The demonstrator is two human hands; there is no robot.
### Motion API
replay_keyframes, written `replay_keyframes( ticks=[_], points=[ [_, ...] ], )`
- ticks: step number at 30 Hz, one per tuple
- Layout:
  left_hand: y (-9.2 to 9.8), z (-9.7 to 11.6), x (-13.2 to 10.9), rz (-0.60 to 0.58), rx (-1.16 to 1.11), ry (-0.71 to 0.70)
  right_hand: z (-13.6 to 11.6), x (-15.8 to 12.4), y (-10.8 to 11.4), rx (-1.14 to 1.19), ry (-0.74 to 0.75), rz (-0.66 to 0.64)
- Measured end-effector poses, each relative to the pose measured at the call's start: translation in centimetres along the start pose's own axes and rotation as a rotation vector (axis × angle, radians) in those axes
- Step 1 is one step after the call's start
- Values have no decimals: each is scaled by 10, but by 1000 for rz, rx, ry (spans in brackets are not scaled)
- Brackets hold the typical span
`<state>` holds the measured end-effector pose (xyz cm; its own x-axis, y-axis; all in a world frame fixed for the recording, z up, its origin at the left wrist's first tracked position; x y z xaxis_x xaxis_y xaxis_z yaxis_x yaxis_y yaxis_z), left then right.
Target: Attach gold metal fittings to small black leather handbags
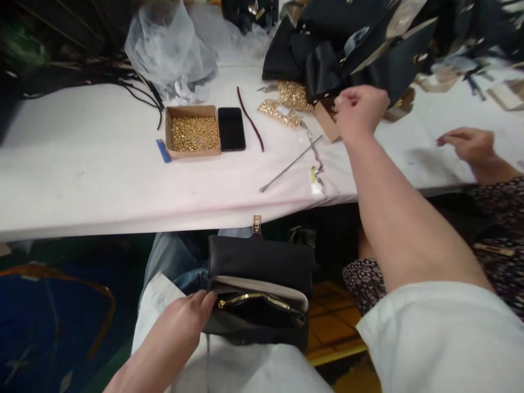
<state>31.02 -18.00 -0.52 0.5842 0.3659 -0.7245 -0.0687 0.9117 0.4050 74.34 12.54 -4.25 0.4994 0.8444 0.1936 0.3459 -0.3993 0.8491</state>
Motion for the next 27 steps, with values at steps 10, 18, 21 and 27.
replay_keyframes(
  ticks=[10,18,21,27],
  points=[
    [-30,-24,-8,105,-32,-47,-112,-259,83,570,5,-1017],
    [-48,-32,-18,279,-124,-76,-99,-365,86,17,591,-1183],
    [-48,-28,-21,303,-176,-55,-103,-389,85,24,499,-1210],
    [-50,-29,-24,285,-233,-52,-103,-412,82,248,100,-1164]
  ],
)
Point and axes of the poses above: each hand's wrist, its own x-axis towards the middle knuckle, its own y-axis out of the back of the hand, z = x × y, the point moved 1 cm from there along x, towards the middle knuckle, and after that the axes turned 10 degrees about z, right-handed, at the moved point
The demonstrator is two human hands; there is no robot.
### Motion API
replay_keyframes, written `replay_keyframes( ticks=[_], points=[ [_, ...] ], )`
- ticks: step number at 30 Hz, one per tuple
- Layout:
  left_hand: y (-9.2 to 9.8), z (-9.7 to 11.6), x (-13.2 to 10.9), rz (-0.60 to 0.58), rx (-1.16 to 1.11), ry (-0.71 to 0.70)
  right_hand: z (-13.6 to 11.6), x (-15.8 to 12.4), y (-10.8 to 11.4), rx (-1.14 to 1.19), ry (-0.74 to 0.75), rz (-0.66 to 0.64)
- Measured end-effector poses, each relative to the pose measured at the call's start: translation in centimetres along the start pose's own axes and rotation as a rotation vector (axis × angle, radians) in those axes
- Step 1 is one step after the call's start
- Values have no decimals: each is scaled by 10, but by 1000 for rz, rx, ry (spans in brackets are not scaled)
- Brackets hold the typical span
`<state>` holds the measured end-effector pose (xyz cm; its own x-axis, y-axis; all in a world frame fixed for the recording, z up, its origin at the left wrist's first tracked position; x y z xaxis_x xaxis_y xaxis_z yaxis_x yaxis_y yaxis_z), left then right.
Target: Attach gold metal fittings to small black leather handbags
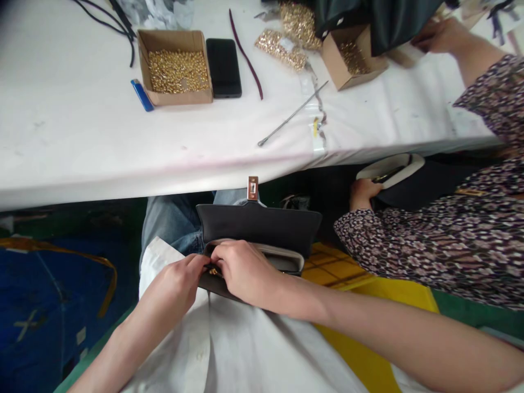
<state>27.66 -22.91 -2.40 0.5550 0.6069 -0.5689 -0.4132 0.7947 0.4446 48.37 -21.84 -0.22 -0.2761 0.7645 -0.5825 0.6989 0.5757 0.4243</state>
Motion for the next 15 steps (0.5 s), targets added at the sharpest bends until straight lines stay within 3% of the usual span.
replay_keyframes(
  ticks=[7,15],
  points=[
    [-4,-2,3,59,-56,25,21,0,-9,243,-296,16],
    [-7,-5,3,135,-124,11,32,6,-13,417,-487,-6]
  ],
)
Point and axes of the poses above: each hand's wrist, its own x-axis towards the middle knuckle, its own y-axis out of the back of the hand, z = x × y, the point moved 1 cm from there along x, towards the middle knuckle, and after that the axes turned 10 degrees about z, right-handed, at the moved point
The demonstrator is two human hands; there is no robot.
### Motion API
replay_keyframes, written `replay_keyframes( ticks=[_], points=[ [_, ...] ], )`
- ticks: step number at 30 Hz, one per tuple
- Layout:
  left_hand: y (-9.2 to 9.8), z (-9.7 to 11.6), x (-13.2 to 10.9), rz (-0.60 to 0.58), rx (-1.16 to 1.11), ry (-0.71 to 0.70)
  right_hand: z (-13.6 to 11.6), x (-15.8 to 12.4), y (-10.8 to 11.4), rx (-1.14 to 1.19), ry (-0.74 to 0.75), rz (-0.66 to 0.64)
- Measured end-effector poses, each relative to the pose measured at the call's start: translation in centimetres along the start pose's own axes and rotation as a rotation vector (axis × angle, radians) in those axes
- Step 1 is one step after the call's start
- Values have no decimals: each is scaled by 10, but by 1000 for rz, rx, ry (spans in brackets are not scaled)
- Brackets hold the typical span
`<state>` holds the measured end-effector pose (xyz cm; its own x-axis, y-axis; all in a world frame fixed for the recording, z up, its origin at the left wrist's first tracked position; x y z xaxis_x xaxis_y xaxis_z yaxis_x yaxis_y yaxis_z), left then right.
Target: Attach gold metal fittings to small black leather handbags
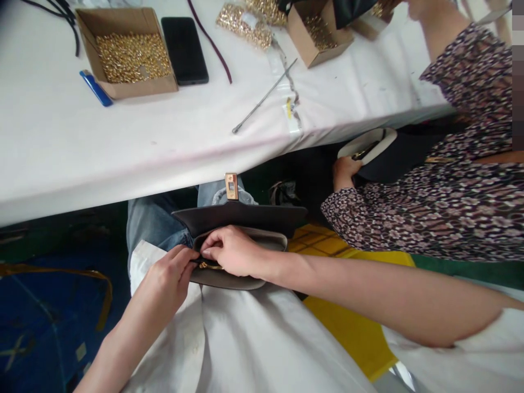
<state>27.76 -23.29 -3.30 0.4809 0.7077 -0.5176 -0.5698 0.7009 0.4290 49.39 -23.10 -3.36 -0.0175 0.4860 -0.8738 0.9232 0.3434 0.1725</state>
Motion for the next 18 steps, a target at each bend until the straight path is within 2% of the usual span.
replay_keyframes(
  ticks=[5,7,12,18],
  points=[
    [1,1,-4,35,-146,-12,9,2,-4,303,-141,-195],
    [0,1,-6,53,-209,16,13,3,-3,410,-183,-235],
    [-4,-2,-9,146,-325,153,8,0,6,461,-147,-276],
    [-6,-4,-7,167,-326,154,0,-7,14,472,-111,-255]
  ],
)
Point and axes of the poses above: each hand's wrist, its own x-axis towards the middle knuckle, its own y-axis out of the back of the hand, z = x × y, the point moved 1 cm from there along x, towards the middle knuckle, and after that the axes turned 10 degrees about z, right-handed, at the moved point
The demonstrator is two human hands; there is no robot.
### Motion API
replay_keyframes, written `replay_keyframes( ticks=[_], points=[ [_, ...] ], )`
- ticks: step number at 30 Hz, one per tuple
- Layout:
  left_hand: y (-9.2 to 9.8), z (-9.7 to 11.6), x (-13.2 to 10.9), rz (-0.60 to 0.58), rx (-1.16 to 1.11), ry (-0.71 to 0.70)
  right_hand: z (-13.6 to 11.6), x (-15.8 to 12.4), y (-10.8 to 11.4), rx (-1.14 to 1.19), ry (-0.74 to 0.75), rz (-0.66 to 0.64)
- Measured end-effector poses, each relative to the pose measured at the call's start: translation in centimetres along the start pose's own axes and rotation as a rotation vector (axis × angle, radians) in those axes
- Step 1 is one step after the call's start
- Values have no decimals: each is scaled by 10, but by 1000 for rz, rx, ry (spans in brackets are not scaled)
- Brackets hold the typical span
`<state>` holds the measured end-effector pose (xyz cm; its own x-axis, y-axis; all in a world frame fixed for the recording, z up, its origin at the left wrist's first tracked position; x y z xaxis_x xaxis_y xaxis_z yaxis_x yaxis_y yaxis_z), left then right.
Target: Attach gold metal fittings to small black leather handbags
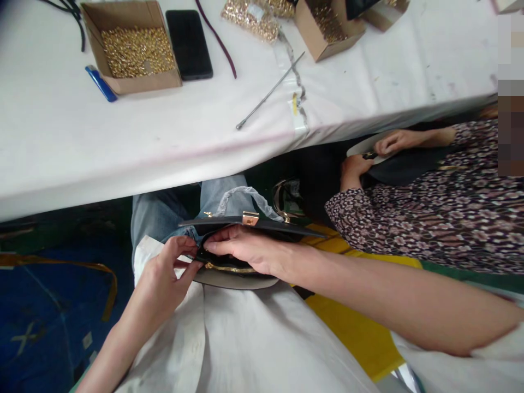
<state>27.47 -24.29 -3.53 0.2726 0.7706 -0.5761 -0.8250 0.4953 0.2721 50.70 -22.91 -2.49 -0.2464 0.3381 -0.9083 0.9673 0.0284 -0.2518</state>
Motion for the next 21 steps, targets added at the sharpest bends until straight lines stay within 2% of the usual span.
replay_keyframes(
  ticks=[12,16,21],
  points=[
    [1,3,-1,-4,-75,35,15,7,-10,-68,-5,7],
    [1,2,-1,-11,-108,71,13,6,-14,-70,20,23],
    [4,2,-4,1,-144,131,6,3,-14,-135,36,-30]
  ],
)
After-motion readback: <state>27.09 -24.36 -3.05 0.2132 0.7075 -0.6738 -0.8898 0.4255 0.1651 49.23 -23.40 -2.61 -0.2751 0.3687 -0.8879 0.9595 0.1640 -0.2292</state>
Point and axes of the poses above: each hand's wrist, its own x-axis towards the middle knuckle, its own y-axis out of the back of the hand, z = x × y, the point moved 1 cm from there along x, towards the middle knuckle, and after that the axes turned 10 degrees about z, right-handed, at the moved point
